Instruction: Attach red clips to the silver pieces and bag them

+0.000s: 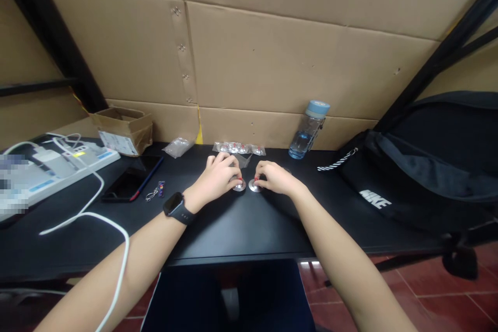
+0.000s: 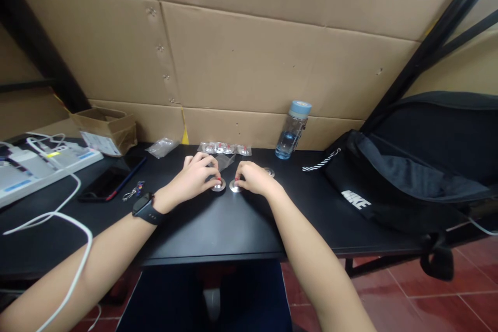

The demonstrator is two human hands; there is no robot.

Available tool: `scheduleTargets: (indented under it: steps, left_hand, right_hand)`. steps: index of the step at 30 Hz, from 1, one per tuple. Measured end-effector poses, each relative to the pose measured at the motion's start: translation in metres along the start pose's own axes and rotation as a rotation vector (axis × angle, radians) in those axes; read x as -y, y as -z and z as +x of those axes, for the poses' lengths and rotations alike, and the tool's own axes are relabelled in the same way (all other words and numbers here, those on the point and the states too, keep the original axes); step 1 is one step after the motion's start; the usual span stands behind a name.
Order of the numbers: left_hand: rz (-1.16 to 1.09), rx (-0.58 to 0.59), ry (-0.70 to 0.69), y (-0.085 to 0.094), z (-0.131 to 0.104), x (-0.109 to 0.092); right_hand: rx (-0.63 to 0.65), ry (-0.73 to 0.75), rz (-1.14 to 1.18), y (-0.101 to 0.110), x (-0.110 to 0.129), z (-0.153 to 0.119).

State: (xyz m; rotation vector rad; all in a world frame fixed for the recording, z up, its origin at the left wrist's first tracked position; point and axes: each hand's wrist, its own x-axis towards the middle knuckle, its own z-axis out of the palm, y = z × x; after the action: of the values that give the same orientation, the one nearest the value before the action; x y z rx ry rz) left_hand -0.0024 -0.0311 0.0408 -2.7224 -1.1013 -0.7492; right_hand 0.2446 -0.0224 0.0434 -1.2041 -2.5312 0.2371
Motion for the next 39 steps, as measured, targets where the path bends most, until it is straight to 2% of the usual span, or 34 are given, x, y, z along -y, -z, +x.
scheduleTargets:
  steps: [3,8,12,15,18,22,24,27,29,35,39]
  left_hand:
    - [0.007,-0.006,-0.007,-0.001,0.0,0.0]
    - [-0.01,-0.041,0.036,-0.004,0.0,-0.002]
    - [-0.082,-0.153,0.122,0.001,0.003,-0.004]
    - [-0.171,-0.262,0.241,0.007,0.005,-0.005]
    - [-0.344,-0.384,0.358,0.01,0.008,-0.005]
    - [-0.796,-0.571,0.477,0.003,0.012,-0.002]
    - [-1.012,-0.608,0.543,-0.002,0.014,-0.003]
    - [-1.219,-0.569,0.607,-0.007,0.015,-0.006]
    - [-1.272,-0.52,0.613,-0.01,0.015,-0.008]
    - [-1.209,-0.422,0.618,-0.015,0.014,-0.01]
    - [-1.161,-0.403,0.622,-0.016,0.014,-0.01]
  right_hand:
    - [-0.051,0.006,0.027,0.004,0.002,-0.001]
    - [-0.245,0.07,0.17,0.013,0.01,0.0]
    - [-0.263,0.061,0.186,0.015,0.008,0.0]
    - [-0.273,0.003,0.162,0.014,0.003,-0.001]
    - [-0.342,-0.038,0.233,0.014,0.003,0.0]
    - [-0.447,-0.04,0.424,0.009,0.014,0.004]
    - [-0.512,-0.033,0.544,0.004,0.021,0.007]
    - [-0.614,-0.049,0.667,-0.006,0.03,0.012]
    - [-0.659,-0.063,0.683,-0.012,0.034,0.015]
    - [-0.738,-0.077,0.738,-0.019,0.037,0.02]
    - [-0.716,-0.09,0.809,-0.016,0.037,0.019]
